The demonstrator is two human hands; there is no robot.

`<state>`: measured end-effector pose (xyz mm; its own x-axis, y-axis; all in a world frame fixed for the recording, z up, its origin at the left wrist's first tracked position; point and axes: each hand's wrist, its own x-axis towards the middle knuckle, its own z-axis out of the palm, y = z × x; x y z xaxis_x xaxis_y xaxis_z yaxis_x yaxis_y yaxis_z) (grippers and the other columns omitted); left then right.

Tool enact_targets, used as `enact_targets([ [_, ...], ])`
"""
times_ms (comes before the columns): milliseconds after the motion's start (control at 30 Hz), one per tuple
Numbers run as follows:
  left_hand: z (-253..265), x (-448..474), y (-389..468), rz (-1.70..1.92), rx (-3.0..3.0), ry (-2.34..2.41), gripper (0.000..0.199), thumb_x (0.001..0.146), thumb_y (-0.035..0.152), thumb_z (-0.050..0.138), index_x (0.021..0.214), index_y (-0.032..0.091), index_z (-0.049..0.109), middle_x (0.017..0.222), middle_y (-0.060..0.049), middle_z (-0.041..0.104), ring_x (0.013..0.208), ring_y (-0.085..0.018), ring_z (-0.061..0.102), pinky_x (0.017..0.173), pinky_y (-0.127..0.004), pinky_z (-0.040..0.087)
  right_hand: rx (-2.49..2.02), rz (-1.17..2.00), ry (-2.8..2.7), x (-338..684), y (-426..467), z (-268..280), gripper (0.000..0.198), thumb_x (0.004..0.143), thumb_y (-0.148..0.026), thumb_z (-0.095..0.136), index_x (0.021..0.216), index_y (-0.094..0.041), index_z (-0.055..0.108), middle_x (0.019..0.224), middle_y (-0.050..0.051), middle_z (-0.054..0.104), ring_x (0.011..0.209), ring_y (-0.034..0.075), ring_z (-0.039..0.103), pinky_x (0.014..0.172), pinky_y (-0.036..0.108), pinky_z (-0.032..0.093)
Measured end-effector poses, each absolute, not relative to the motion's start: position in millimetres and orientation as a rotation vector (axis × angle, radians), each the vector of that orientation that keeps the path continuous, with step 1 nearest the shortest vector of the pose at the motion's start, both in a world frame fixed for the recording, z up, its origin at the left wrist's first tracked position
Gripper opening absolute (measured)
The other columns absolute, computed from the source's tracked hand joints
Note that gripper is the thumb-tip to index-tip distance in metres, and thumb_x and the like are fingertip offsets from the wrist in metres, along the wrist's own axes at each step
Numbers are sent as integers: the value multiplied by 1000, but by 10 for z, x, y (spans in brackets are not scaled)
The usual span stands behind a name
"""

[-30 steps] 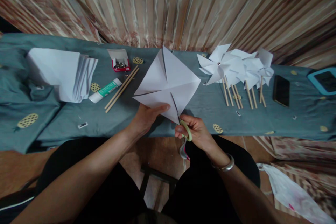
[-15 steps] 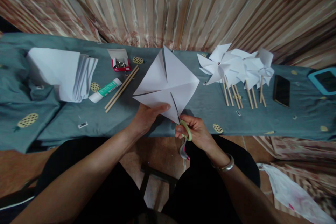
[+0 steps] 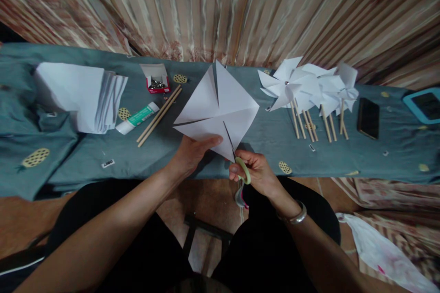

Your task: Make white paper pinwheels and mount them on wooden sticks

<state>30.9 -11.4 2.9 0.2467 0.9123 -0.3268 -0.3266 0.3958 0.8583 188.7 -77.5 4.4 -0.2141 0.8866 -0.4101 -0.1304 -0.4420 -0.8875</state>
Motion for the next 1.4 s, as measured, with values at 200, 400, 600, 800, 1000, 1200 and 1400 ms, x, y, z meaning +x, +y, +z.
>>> enact_targets([
  [200, 57, 293, -110, 948, 749, 974, 29, 54, 24, 79, 77, 18, 62, 74, -2, 68, 69, -19, 62, 72, -35, 51, -1293, 1744, -975, 1891, -790, 33, 38, 62, -44, 85, 64, -18, 58, 56, -3, 64, 48, 7, 55, 44, 18, 42],
  [400, 36, 282, -100, 997, 751, 966, 41, 56, 18, 78, 95, 19, 65, 90, -3, 70, 85, -20, 63, 83, -36, 50, -1275, 1737, -1014, 1898, -803, 27, 39, 65, -49, 83, 69, -19, 58, 59, -3, 64, 49, 7, 55, 46, 18, 43],
  [600, 26, 298, -108, 995, 761, 983, 32, 54, 21, 79, 83, 18, 66, 82, -1, 70, 75, -18, 62, 75, -32, 51, -1281, 1717, -1087, 1910, -813, 44, 45, 70, -60, 74, 68, -18, 57, 61, -1, 65, 52, 8, 57, 48, 19, 45],
  [800, 60, 270, -45, 1037, 722, 983, 29, 55, 17, 78, 81, 19, 66, 77, -1, 71, 70, -18, 63, 69, -31, 52, -1271, 1798, -1082, 1932, -822, 54, 46, 70, -60, 74, 83, -18, 62, 66, -1, 66, 56, 10, 60, 52, 21, 48],
  [1000, 159, 166, 88, 1165, 682, 961, 49, 52, 14, 80, 100, 18, 66, 84, 0, 72, 79, -18, 66, 74, -31, 53, -1296, 1855, -1098, 1995, -848, 46, 54, 72, -57, 74, 104, -16, 62, 68, 0, 67, 57, 10, 59, 54, 23, 46],
  [1200, 175, 52, 130, 1192, 677, 941, 51, 53, 14, 82, 101, 17, 67, 86, -3, 74, 80, -19, 68, 71, -30, 56, -1338, 1848, -1144, 2199, -851, 117, 47, 72, -56, 74, 97, -16, 66, 67, 1, 66, 56, 10, 58, 56, 24, 48],
  [1400, 149, 31, 98, 1108, 708, 970, 56, 52, 14, 81, 106, 16, 67, 89, -4, 75, 86, -24, 69, 78, -35, 56, -1423, 1524, -1161, 2379, -789, 187, 47, 72, -58, 73, 95, -18, 70, 69, 2, 69, 56, 11, 58, 52, 23, 45],
])
